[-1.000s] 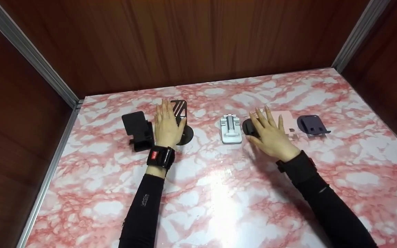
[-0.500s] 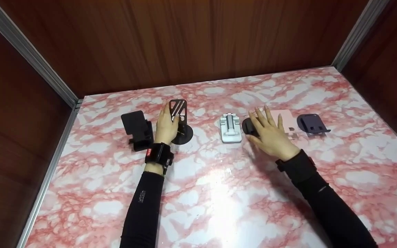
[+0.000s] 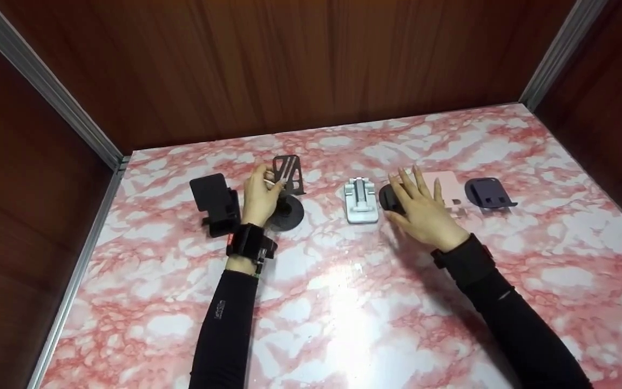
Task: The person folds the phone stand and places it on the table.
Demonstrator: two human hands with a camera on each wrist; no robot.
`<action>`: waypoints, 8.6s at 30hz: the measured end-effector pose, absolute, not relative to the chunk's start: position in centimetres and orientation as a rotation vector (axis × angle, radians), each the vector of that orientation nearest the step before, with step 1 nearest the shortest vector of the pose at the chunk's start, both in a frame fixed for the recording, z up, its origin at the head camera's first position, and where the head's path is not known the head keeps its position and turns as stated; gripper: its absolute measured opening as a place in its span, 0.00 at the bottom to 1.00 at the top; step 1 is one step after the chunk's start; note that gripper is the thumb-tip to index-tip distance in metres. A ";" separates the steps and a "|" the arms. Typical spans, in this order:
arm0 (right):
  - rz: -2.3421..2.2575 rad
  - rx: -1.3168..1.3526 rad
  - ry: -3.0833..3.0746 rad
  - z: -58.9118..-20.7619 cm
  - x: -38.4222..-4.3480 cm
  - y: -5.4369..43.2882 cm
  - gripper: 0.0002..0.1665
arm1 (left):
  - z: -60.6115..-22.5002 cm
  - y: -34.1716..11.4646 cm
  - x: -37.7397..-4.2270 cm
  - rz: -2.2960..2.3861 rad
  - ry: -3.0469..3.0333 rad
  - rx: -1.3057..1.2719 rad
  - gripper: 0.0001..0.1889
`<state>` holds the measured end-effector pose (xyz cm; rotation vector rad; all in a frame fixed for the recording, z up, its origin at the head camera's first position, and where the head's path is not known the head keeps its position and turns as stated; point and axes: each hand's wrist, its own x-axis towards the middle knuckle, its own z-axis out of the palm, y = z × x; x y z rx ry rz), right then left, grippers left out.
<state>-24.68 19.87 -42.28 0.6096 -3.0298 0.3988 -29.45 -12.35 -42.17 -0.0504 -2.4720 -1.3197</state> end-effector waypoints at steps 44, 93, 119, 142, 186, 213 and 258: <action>1.497 0.823 -2.948 -42.8 -24.2 17.4 0.36 | -38.4 -4.6 -24.1 -1.901 -2.182 -0.567 0.10; 3.031 0.558 -2.137 -43.4 -24.3 17.3 0.34 | -38.4 -4.3 -23.7 -1.954 -2.195 -0.495 0.12; 2.587 0.625 -2.339 -43.5 -24.6 17.2 0.25 | -39.4 -3.7 -24.1 -2.363 -2.134 -0.411 0.14; 2.020 0.615 -2.431 -43.0 -24.9 17.4 0.23 | -39.9 -3.5 -24.3 -2.620 -2.133 -0.288 0.09; 1.907 0.520 -2.376 -40.5 -23.4 17.1 0.16 | -40.3 -3.6 -24.3 -2.671 -2.107 -0.604 0.06; 2.275 0.370 -2.357 -41.6 -23.9 17.4 0.20 | -40.1 -3.4 -24.4 -2.326 -2.324 -0.587 0.05; 2.876 0.478 -2.020 -40.4 -23.3 17.5 0.15 | -40.1 -3.7 -24.2 -2.490 -2.326 -0.502 0.17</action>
